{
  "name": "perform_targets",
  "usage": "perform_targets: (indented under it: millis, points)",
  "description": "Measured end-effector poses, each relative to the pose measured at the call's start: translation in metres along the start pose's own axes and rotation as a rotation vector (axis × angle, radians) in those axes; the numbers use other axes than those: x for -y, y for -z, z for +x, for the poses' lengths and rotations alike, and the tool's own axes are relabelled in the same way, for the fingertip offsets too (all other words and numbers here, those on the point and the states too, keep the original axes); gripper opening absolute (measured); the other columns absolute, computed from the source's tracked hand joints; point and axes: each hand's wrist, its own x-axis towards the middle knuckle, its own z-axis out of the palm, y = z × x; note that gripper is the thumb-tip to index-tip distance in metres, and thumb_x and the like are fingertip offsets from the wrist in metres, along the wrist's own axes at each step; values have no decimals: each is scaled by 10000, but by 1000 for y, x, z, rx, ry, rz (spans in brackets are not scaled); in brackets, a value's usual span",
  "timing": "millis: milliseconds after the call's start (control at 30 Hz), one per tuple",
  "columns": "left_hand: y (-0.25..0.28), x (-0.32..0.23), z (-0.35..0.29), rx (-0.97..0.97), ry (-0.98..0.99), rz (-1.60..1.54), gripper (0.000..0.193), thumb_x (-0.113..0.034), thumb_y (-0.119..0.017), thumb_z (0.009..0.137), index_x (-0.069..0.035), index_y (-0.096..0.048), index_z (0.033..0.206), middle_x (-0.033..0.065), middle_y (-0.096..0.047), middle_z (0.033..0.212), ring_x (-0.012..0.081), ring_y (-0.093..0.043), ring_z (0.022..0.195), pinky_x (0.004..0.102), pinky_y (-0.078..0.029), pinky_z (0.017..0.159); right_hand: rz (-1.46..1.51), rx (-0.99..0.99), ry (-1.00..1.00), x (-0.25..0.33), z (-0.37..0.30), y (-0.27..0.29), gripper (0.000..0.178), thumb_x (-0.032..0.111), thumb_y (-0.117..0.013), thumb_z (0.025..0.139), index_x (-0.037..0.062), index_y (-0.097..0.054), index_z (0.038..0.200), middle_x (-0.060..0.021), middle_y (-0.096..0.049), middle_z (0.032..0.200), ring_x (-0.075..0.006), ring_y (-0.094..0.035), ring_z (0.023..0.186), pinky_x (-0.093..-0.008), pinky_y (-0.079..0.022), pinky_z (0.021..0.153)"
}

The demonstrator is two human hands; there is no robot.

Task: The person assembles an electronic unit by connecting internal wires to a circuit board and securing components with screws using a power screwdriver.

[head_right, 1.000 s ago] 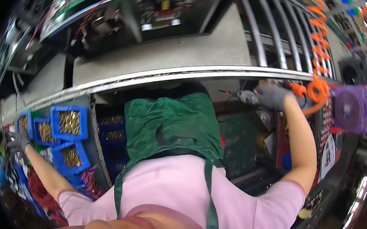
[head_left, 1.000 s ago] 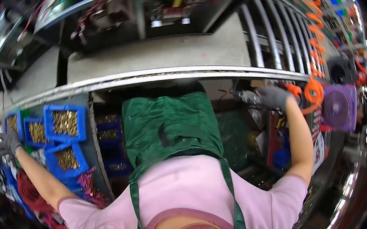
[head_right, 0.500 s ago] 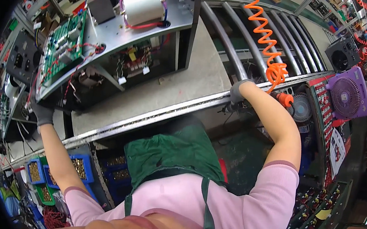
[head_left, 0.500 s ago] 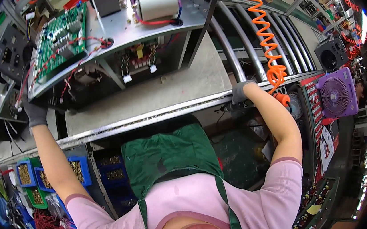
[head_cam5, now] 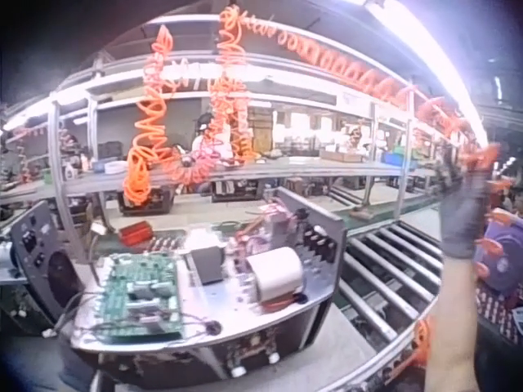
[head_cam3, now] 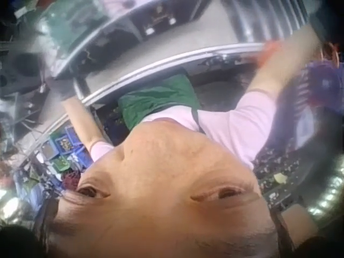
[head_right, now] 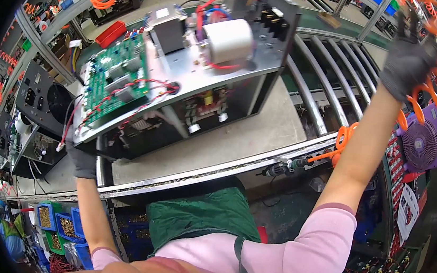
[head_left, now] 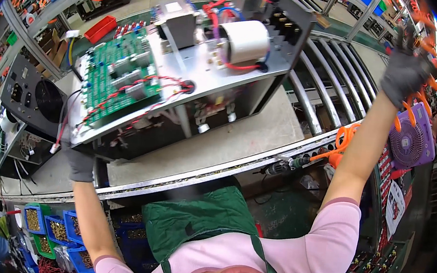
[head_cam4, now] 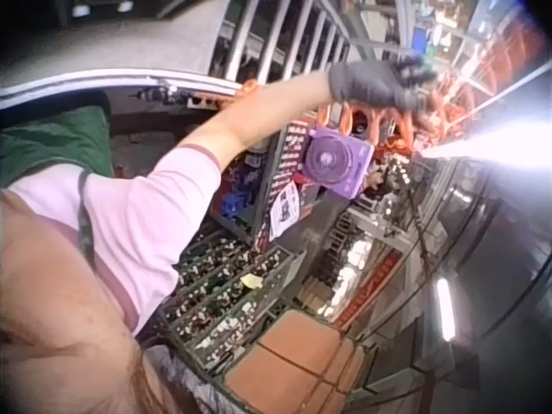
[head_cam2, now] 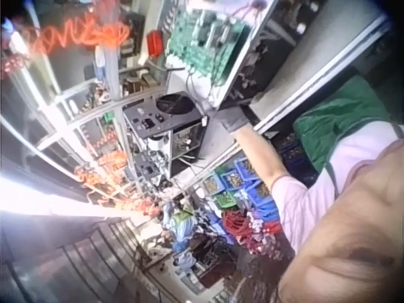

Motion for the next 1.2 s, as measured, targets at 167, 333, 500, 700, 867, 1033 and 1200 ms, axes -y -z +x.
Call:
perform_targets:
  millis: [167, 333, 500, 700, 867, 1033, 1200]
  points:
    - [-97, 92, -14, -82, -49, 84, 584, -460, -557, 843, -92, -499, 1292, 109, -549, 1268, 272, -513, 1157, 428, -407, 991, 408, 384, -265, 29, 16, 53, 493, 329, -585, 876, 0, -527, 1238, -239, -544, 1236, -353, -559, 1109, -485, -455, 977]
    - [-146, 220, 3, 42, 422, -580, 384, -314, -509, 915, -90, -538, 1226, 66, -606, 1128, 213, -588, 994, 394, -472, 877, 491, 467, -351, 31, 2, 66, 484, 307, -593, 892, -10, -522, 1252, -280, -486, 1285, -384, -508, 1170, -504, -397, 1031]
    - [-187, 188, 21, 683, -120, 733, 548, -321, -590, 847, -72, -475, 1321, 171, -562, 1233, 273, -476, 1215, 353, -432, 961, 377, 340, -490, 36, -11, 93, 493, 328, -610, 894, -8, -537, 1247, -323, -472, 1284, -407, -507, 1172, -470, -376, 1066]
    - [81, -24, 96, -943, -807, 885, 589, -83, -600, 772, 19, -424, 1326, 172, -581, 1029, 296, -598, 847, 392, -502, 810, 562, -75, -705, 19, -46, 92, 536, 267, -503, 950, -82, -388, 1340, -256, -441, 1358, -328, -481, 1225, -394, -369, 1061]
    - [193, -94, 93, -1063, -530, 1002, 794, -301, -751, 690, 35, -402, 1320, 252, -492, 1275, 355, -483, 1188, 377, -375, 1005, -218, 352, -528, -12, -57, 100, 503, 286, -406, 976, -107, -413, 1289, -224, -517, 1268, -294, -508, 1176, -380, -400, 1019]
    - [141, -77, 115, -978, -574, 1050, 788, -310, -766, 664, 50, -426, 1277, 215, -563, 1201, 334, -546, 1115, 352, -415, 950, -378, 463, -426, 15, -43, 121, 550, 332, -388, 968, -85, -385, 1326, -187, -530, 1250, -260, -537, 1104, -349, -383, 993]
    - [163, -89, 107, -929, -464, 997, 678, -231, -694, 689, 61, -470, 1259, 222, -597, 1168, 317, -580, 1078, 330, -435, 923, -143, 482, -669, 53, -45, 113, 584, 320, -389, 965, -47, -291, 1408, -154, -449, 1361, -250, -516, 1151, -342, -382, 989]
